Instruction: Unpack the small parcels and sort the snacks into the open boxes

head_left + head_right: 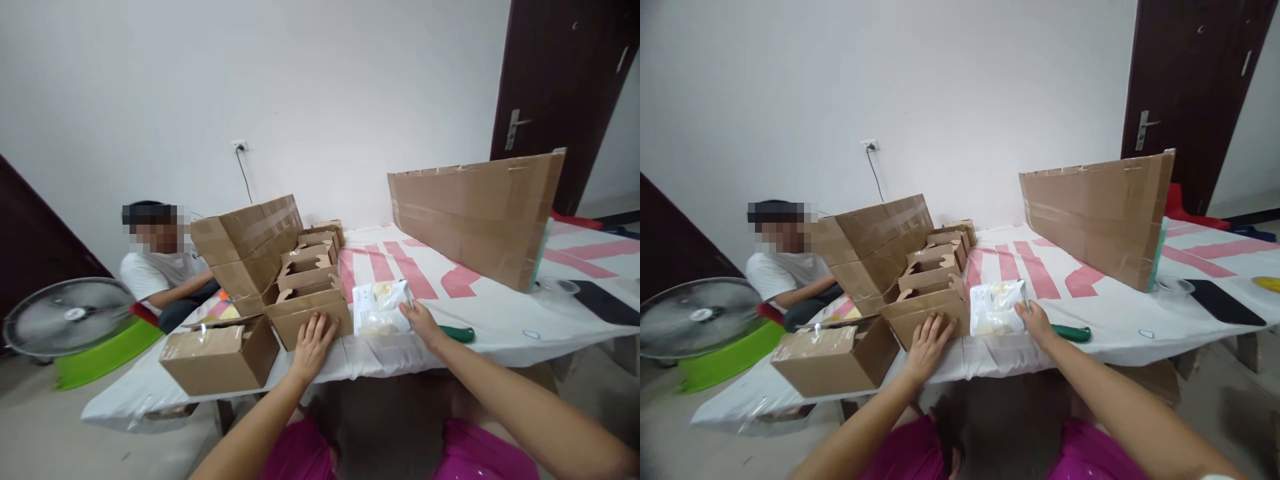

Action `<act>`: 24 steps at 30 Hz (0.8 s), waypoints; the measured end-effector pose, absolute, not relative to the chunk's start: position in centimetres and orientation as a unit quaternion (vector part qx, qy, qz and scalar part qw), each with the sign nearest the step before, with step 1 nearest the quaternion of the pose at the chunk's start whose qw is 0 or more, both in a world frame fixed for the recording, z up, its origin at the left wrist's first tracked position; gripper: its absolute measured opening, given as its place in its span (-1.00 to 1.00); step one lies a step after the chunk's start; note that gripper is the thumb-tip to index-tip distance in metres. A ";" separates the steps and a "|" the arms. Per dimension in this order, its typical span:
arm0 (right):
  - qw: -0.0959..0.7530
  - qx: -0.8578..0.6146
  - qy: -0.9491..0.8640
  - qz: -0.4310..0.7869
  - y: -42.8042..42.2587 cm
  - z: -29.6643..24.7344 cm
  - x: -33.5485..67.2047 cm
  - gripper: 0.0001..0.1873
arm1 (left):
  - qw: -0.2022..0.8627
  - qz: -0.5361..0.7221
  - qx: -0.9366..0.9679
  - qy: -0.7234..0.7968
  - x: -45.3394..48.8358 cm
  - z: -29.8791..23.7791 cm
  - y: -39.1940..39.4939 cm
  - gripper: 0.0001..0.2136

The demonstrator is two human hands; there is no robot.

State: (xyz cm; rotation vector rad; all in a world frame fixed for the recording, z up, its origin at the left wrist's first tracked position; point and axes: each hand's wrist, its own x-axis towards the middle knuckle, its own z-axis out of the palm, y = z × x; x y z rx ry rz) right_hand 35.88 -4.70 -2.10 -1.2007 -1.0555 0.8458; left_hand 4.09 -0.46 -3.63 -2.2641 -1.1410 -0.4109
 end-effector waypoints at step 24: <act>0.570 -0.507 -0.533 0.366 -6.7 -8.0 34.0 -0.50 | 0.190 -0.094 -0.797 -0.565 3.6 -2.8 4.9 -0.74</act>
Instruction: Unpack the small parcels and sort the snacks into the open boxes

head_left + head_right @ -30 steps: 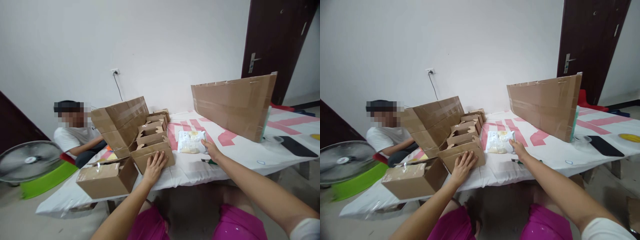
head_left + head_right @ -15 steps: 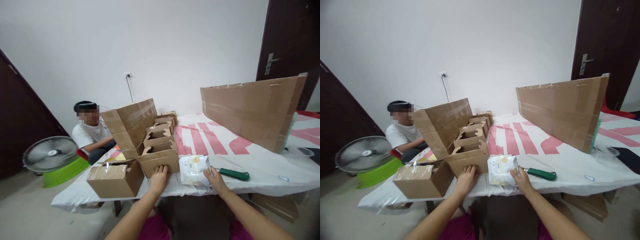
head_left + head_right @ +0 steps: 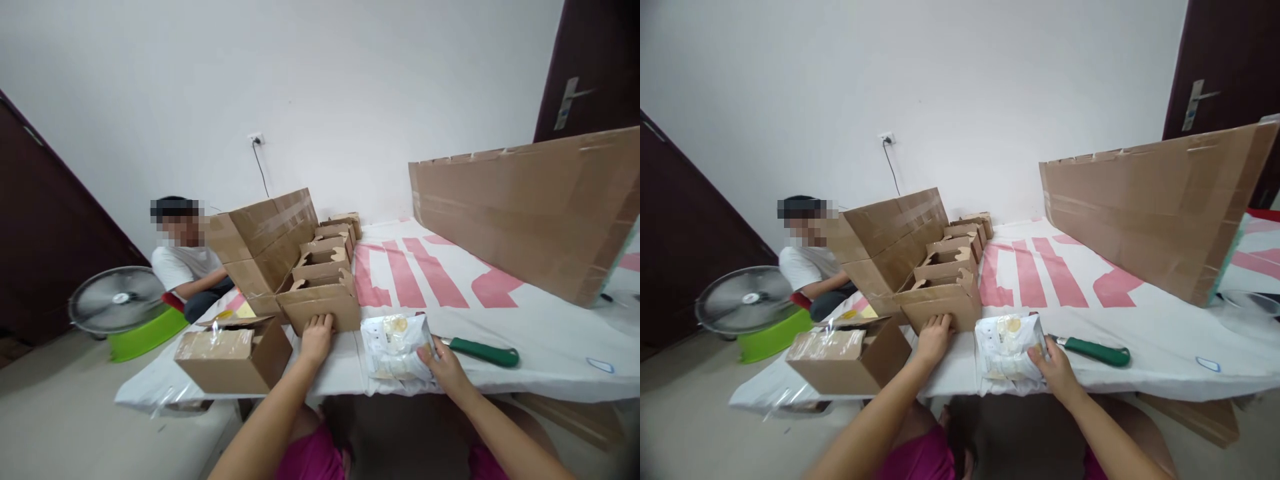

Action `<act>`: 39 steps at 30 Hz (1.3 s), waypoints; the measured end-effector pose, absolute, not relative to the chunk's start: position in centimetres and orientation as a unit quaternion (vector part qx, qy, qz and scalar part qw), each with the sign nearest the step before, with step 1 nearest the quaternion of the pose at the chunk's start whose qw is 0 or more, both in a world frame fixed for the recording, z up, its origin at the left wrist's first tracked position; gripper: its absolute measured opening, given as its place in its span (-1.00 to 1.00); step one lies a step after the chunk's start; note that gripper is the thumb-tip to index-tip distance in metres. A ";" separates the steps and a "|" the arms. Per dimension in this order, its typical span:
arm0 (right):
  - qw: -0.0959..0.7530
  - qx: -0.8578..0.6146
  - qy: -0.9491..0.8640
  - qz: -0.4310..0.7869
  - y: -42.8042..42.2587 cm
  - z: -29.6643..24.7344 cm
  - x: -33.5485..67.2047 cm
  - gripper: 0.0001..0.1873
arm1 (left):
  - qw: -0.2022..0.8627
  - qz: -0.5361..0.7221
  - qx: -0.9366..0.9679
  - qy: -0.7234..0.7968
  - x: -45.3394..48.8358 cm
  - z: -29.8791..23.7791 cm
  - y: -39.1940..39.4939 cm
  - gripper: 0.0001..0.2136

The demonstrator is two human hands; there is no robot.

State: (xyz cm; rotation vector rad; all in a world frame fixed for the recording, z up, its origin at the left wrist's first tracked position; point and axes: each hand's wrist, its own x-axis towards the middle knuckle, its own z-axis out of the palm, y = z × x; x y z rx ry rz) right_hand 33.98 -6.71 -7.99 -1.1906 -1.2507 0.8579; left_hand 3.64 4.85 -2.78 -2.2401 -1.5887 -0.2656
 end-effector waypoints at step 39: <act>0.556 -0.528 -0.543 0.343 -7.3 -6.9 34.1 -0.54 | -0.209 -0.329 -0.783 -0.485 12.4 -1.4 7.1 -0.82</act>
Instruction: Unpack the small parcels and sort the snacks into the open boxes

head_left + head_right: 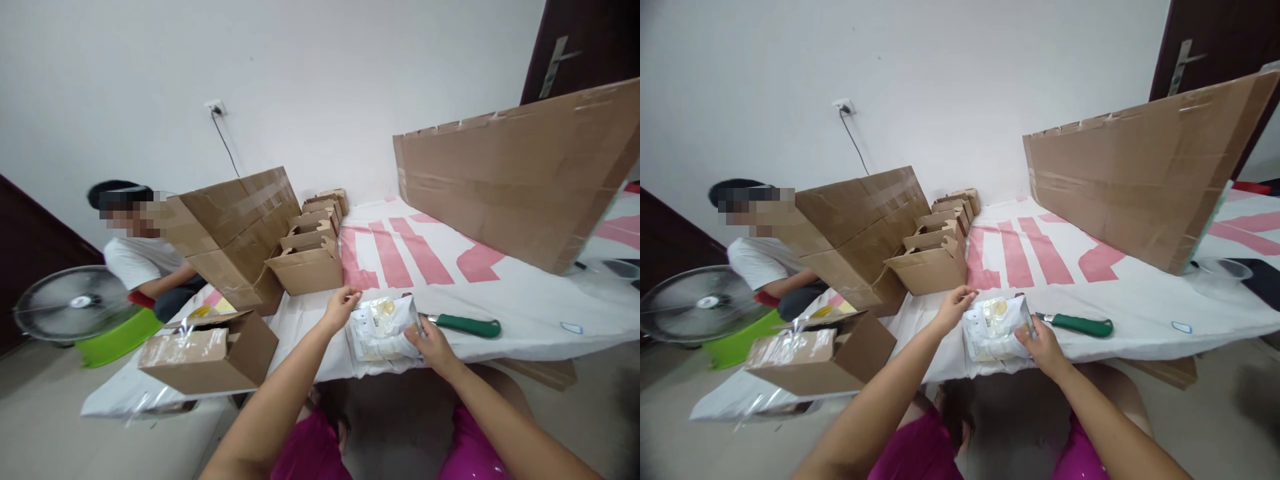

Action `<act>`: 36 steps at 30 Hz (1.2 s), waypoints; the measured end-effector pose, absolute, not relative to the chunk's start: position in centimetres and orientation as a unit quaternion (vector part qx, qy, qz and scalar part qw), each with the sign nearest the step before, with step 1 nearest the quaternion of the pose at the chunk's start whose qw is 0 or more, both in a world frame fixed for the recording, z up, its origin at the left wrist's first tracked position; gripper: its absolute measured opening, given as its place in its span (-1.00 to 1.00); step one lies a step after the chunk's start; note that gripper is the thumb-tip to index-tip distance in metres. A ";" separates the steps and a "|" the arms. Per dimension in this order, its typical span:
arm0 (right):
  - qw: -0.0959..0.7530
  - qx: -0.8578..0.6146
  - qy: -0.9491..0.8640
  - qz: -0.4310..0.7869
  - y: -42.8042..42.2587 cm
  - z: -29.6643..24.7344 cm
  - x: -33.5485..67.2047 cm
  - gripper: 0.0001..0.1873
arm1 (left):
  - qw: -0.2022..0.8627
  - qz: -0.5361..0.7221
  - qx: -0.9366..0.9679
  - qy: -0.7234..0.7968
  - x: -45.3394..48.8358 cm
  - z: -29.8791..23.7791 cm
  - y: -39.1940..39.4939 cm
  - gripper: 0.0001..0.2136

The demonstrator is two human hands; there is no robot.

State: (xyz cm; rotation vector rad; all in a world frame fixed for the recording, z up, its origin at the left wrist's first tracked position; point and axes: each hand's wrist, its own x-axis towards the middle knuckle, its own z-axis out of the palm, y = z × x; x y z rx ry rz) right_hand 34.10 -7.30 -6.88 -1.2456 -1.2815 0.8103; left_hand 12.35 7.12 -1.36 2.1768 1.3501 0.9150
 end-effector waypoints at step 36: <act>0.537 -0.533 -0.585 0.292 -6.8 -7.8 34.4 -0.62 | 0.433 0.293 0.735 0.432 14.0 2.2 2.4 -0.85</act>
